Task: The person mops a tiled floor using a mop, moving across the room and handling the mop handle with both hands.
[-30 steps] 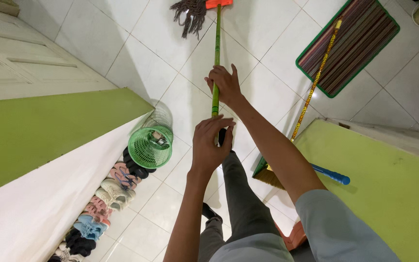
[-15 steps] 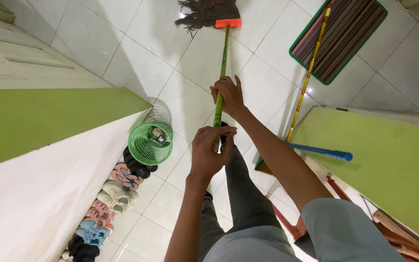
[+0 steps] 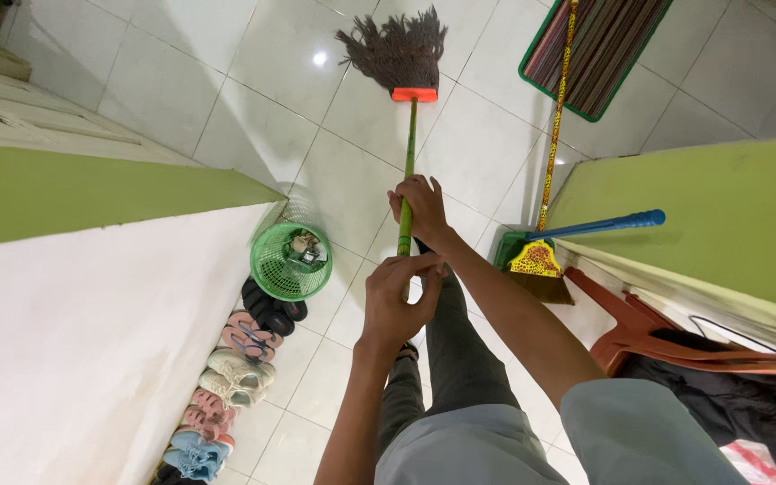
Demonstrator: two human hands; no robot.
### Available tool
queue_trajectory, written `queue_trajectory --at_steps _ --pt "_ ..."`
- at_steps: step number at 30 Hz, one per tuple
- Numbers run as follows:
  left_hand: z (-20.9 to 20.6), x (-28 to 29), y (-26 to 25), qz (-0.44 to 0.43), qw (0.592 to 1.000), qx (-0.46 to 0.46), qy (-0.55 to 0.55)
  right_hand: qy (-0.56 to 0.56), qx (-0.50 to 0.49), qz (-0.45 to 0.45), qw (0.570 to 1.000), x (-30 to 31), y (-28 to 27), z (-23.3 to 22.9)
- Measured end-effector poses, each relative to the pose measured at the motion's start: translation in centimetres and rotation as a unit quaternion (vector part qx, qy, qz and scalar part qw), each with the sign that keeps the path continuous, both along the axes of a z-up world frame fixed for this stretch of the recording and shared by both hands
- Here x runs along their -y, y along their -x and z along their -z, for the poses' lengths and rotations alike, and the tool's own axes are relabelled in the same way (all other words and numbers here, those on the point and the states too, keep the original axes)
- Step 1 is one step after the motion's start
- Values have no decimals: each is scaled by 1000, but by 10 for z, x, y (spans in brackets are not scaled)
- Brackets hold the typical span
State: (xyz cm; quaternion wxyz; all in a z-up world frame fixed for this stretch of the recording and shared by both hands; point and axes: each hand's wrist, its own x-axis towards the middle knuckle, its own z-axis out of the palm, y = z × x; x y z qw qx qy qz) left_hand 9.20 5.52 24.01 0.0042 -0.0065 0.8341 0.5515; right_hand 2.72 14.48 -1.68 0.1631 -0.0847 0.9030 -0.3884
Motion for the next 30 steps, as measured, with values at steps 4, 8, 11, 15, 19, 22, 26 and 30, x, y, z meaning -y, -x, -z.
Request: queue_trajectory --at_steps 4,8,11,15,19,22,26,30 --pt "-10 13 -25 -2 1000 -8 5 0 -13 7 1000 11 -29 -6" --pt "-9 19 -39 8 996 82 -46 -7 -17 -10 1000 11 -38 -8" --pt "-4 20 -41 -2 987 147 -59 -37 -17 -21 999 12 -35 -6" --pt "13 18 -31 -3 986 153 -72 -56 -23 -6 998 9 -19 7" --pt "35 8 -16 20 985 161 -56 -81 -39 -20 996 -9 0 31" --pt "57 -8 -5 49 985 156 -60 -82 -83 -1 993 -26 16 52" --pt "87 -31 21 75 987 132 -56 -96 -79 15 992 -49 47 64" --pt "104 -53 44 80 988 121 -59 -100 -48 36 993 -72 75 59"
